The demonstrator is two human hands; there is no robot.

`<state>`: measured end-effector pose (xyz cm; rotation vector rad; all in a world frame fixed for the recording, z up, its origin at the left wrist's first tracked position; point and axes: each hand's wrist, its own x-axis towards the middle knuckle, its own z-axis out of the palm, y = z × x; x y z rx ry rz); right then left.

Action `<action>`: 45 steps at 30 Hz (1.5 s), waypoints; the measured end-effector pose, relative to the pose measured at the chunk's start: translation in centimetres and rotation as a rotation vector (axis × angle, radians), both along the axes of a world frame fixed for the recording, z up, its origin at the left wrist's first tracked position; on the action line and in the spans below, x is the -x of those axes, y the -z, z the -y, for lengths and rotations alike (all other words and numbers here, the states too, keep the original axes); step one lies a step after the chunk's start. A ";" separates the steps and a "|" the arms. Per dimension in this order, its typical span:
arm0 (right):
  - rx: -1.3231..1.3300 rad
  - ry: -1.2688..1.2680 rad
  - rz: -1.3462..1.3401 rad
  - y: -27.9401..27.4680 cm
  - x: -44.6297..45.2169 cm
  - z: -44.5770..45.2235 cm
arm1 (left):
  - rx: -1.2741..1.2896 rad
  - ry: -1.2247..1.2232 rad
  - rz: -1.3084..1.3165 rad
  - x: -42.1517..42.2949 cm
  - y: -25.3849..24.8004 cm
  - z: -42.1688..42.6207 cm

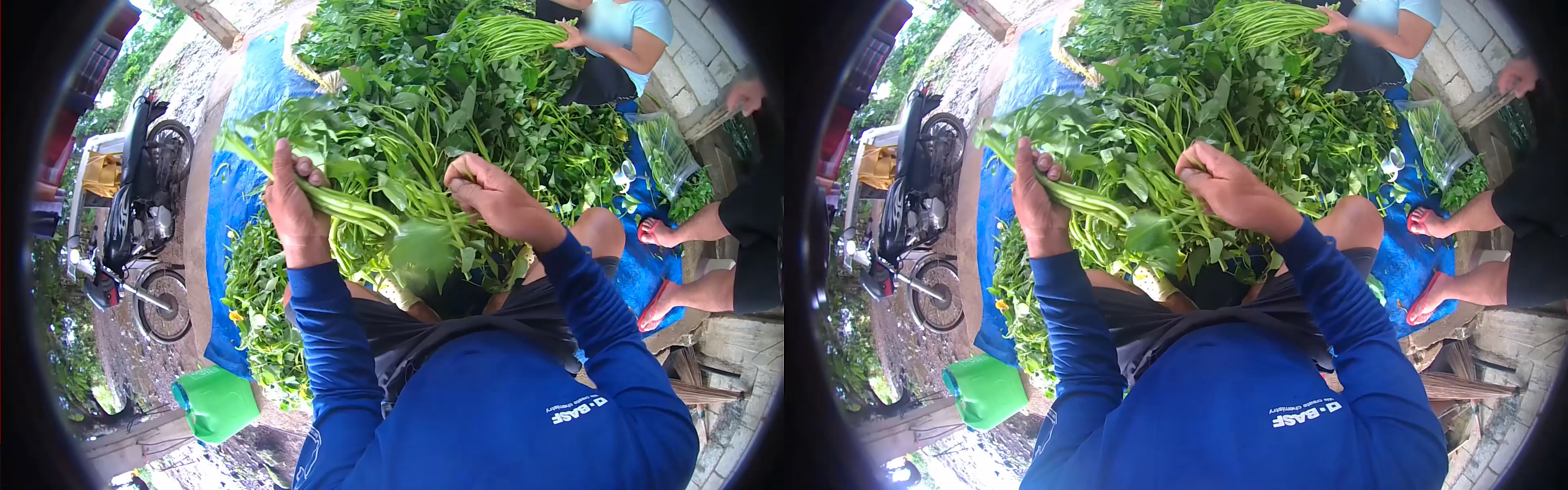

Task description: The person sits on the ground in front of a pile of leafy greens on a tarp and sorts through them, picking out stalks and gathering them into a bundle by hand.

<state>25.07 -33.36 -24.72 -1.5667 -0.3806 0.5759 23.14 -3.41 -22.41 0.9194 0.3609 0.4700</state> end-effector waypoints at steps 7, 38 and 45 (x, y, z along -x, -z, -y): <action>-0.415 -0.368 -0.433 2.3 5.1 -2.9 | 0.124 0.091 0.028 -0.2 0.3 0.2; 1.253 0.618 1.118 4.1 -3.5 16.4 | -0.140 -0.258 0.037 3.6 -2.3 -5.6; 0.880 0.039 0.326 9.4 -0.4 -2.6 | -0.184 -0.252 -0.078 4.5 -1.3 -0.9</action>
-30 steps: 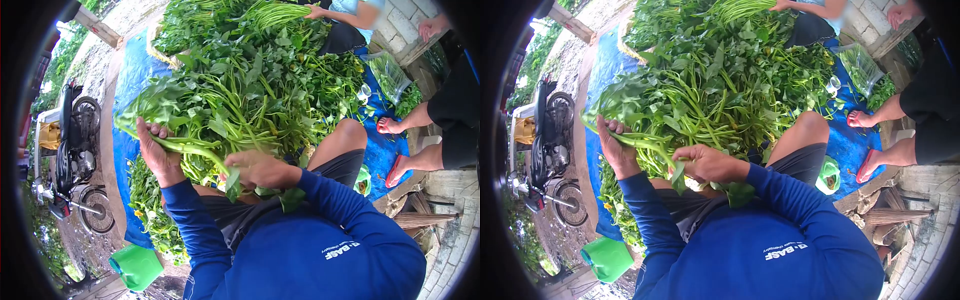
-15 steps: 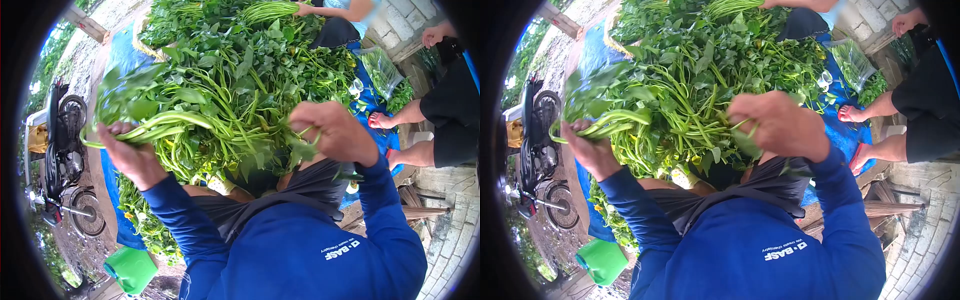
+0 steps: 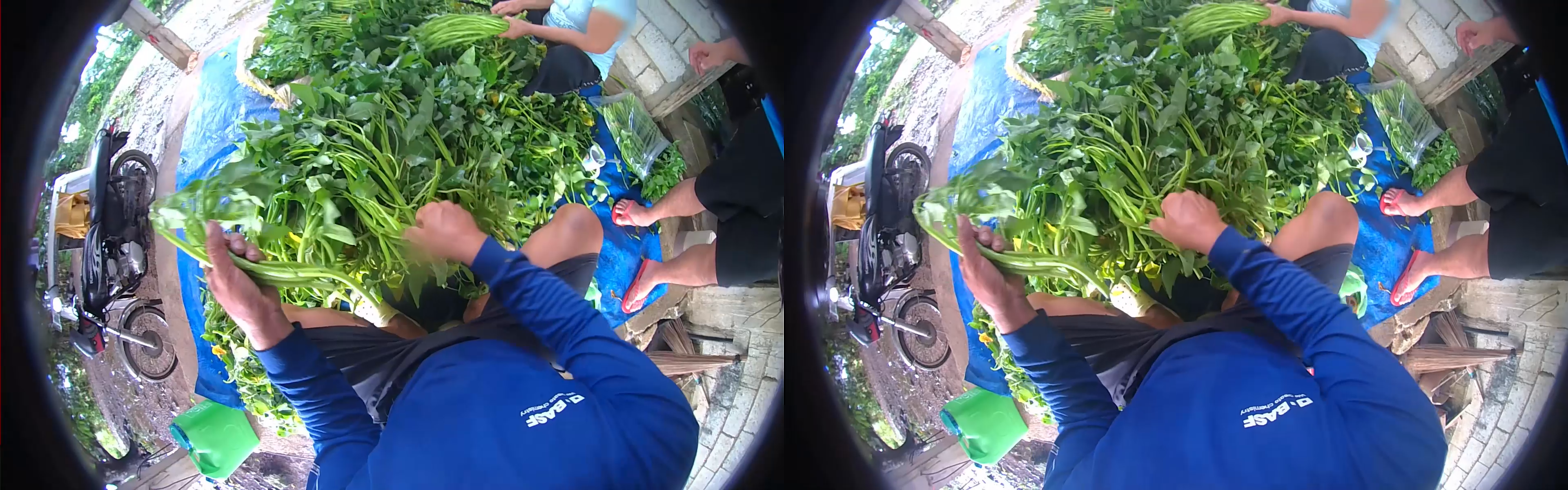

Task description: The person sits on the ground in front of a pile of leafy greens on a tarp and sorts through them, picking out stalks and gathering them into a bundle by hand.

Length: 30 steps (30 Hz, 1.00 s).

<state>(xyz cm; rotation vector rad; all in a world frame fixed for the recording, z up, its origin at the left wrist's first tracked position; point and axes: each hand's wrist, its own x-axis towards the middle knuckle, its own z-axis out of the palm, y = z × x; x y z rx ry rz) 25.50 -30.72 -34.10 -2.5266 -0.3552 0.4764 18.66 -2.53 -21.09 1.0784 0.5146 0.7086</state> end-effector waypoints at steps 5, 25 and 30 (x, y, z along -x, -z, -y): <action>-0.334 0.143 0.026 2.1 -0.9 1.1 | -0.018 0.035 -0.021 2.8 1.1 -1.0; -1.172 0.163 -0.152 -11.6 2.3 4.7 | 0.061 0.186 -0.022 4.6 3.8 1.8; -1.283 0.120 -0.196 -7.8 4.3 0.9 | 0.037 0.302 -0.063 4.6 4.8 4.1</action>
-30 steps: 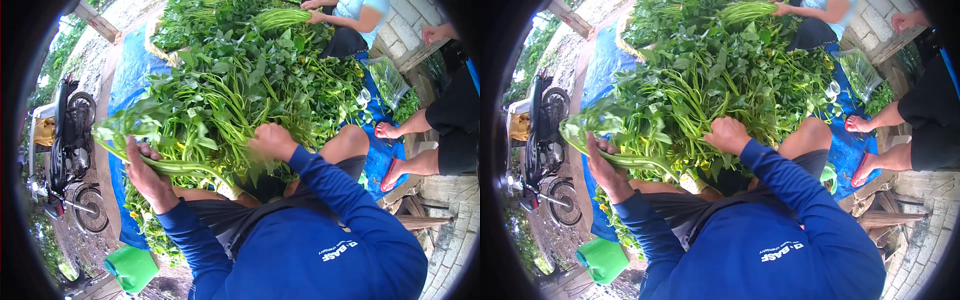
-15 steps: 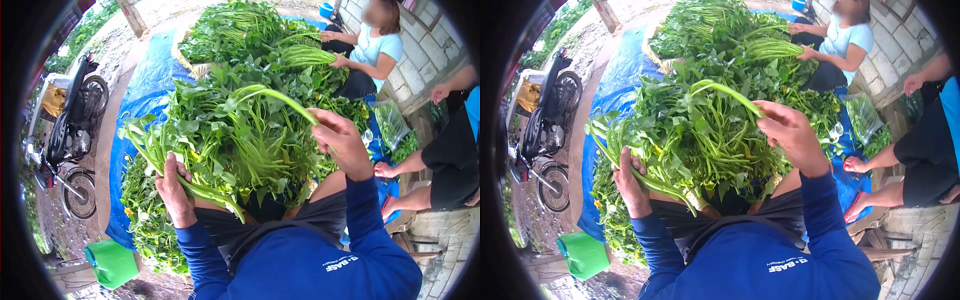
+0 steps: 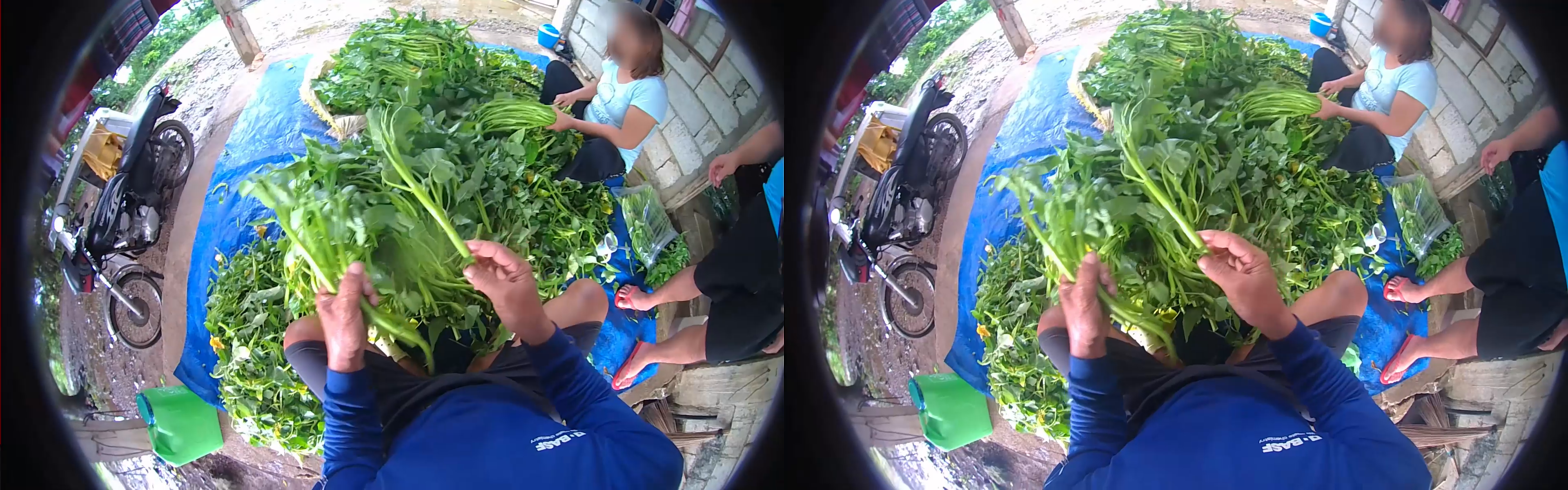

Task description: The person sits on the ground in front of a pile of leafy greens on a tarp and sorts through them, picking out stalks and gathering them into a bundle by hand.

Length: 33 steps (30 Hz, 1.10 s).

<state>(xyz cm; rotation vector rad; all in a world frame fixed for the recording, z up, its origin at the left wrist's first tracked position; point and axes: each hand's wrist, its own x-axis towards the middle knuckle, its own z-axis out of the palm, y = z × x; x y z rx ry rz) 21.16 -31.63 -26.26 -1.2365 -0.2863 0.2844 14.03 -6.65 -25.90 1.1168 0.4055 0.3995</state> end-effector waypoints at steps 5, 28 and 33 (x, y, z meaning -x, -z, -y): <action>0.054 -0.175 -0.219 2.4 3.2 -3.9 | 0.144 0.066 -0.037 -1.2 5.3 3.2; 0.207 0.039 0.637 1.1 4.3 -7.2 | -0.046 -0.111 -0.108 0.3 6.0 2.6; 0.620 0.185 0.489 -1.3 -1.3 2.1 | 0.080 -0.139 -0.036 1.0 1.5 -1.1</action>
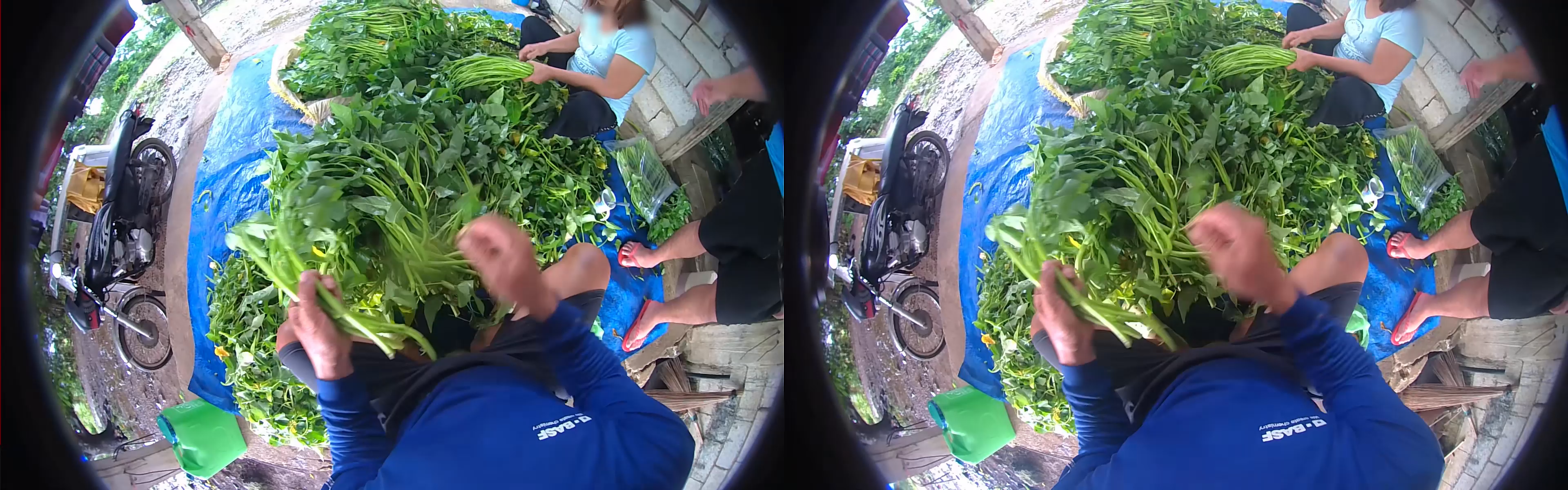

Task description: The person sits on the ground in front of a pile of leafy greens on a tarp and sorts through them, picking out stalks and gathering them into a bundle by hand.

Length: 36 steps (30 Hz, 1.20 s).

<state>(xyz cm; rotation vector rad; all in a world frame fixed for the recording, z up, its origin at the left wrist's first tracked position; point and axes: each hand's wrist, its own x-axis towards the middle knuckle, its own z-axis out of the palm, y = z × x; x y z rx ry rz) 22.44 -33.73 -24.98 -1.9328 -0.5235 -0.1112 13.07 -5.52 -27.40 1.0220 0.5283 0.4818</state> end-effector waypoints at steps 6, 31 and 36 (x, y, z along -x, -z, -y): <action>0.198 0.293 0.129 6.8 -11.5 0.7 | 0.370 0.132 0.198 0.3 -2.4 -1.9; -0.639 -0.329 -0.476 -4.4 -9.3 -3.8 | -0.194 -0.003 -0.146 -0.3 -2.7 -0.5; -0.456 -0.169 -0.346 -0.8 -6.4 -3.9 | -0.201 0.127 0.043 -1.0 -2.5 -0.4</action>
